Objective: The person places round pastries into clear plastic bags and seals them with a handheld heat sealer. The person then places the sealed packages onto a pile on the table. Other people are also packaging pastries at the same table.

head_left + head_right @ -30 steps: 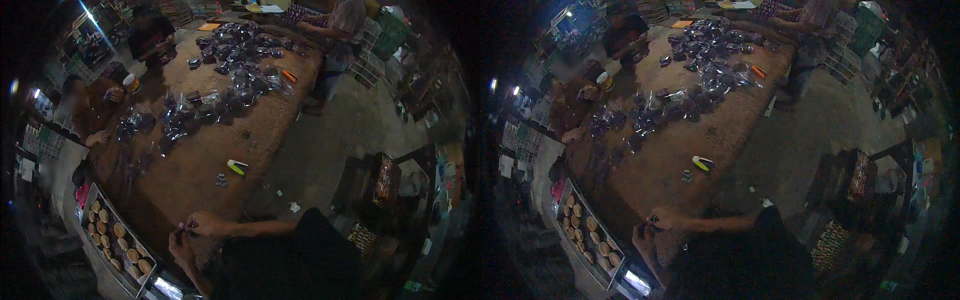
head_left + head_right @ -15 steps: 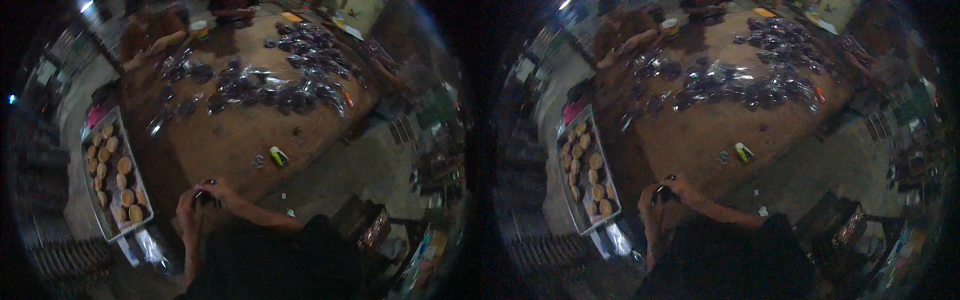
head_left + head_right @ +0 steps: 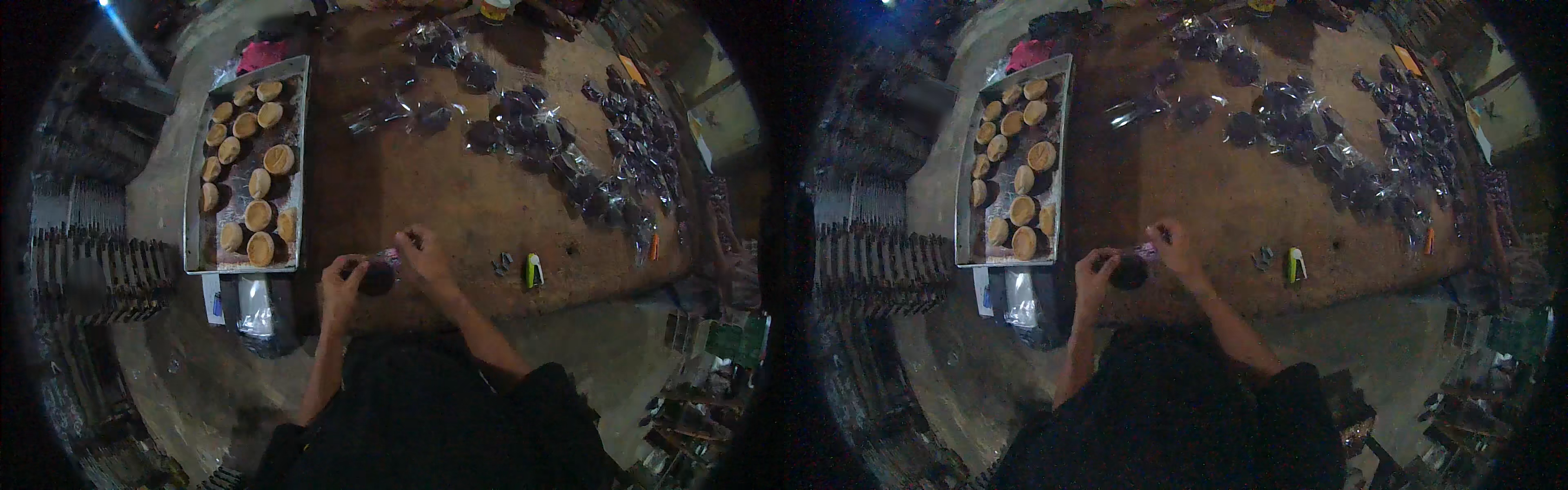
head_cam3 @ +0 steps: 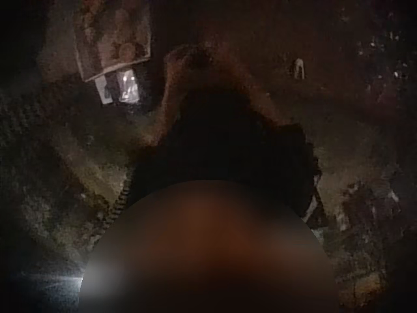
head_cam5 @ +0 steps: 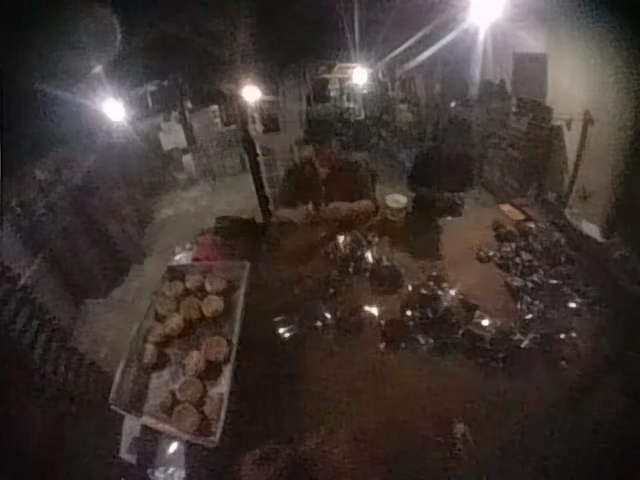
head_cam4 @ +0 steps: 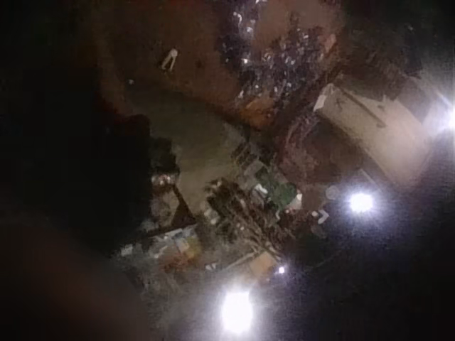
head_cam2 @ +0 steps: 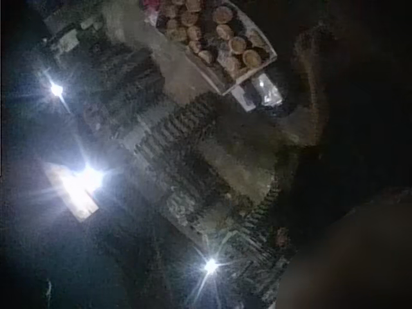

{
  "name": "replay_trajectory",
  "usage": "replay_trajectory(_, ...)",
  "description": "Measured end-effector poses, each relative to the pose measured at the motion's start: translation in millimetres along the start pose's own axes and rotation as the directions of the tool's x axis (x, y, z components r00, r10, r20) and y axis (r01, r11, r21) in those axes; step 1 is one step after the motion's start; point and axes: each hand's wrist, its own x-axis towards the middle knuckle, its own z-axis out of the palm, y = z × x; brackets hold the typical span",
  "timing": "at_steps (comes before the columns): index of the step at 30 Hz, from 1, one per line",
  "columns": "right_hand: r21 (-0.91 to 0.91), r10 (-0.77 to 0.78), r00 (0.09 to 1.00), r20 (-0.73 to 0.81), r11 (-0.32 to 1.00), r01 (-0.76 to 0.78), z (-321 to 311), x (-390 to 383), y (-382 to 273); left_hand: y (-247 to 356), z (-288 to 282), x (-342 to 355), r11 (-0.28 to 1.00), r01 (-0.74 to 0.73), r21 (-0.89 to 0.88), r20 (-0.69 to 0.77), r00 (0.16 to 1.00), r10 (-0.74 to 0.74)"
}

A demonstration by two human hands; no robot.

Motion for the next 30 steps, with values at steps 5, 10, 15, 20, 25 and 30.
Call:
replay_trajectory(5,-0.412,-0.097,0.990,-0.101,0.910,0.047,-32,13,32,-11,-31,-3,0.998,0.054,-0.042,-0.106,0.993,-0.058)
replay_trajectory(10,-0.522,-0.300,0.946,0.125,0.791,0.320,9,-2,57,-12,-45,7,1.000,-0.006,0.029,-0.140,0.990,0.010)
replay_trajectory(15,-0.528,-0.210,0.960,0.187,0.802,0.279,39,8,73,-11,-47,15,0.994,-0.086,0.061,-0.066,0.994,0.090)
replay_trajectory(20,-0.505,-0.222,0.969,0.105,0.828,0.245,29,17,57,-11,-46,21,0.990,-0.107,0.090,-0.022,0.994,0.109)
replay_trajectory(25,-0.148,-0.060,0.994,-0.091,0.988,0.046,11,7,6,2,-36,7,0.969,-0.012,0.248,0.020,1.000,0.008)
replay_trajectory(30,0.299,-0.095,0.983,0.158,0.953,0.044,-8,-36,-42,29,2,-13,0.990,0.014,-0.143,0.153,0.988,0.008)
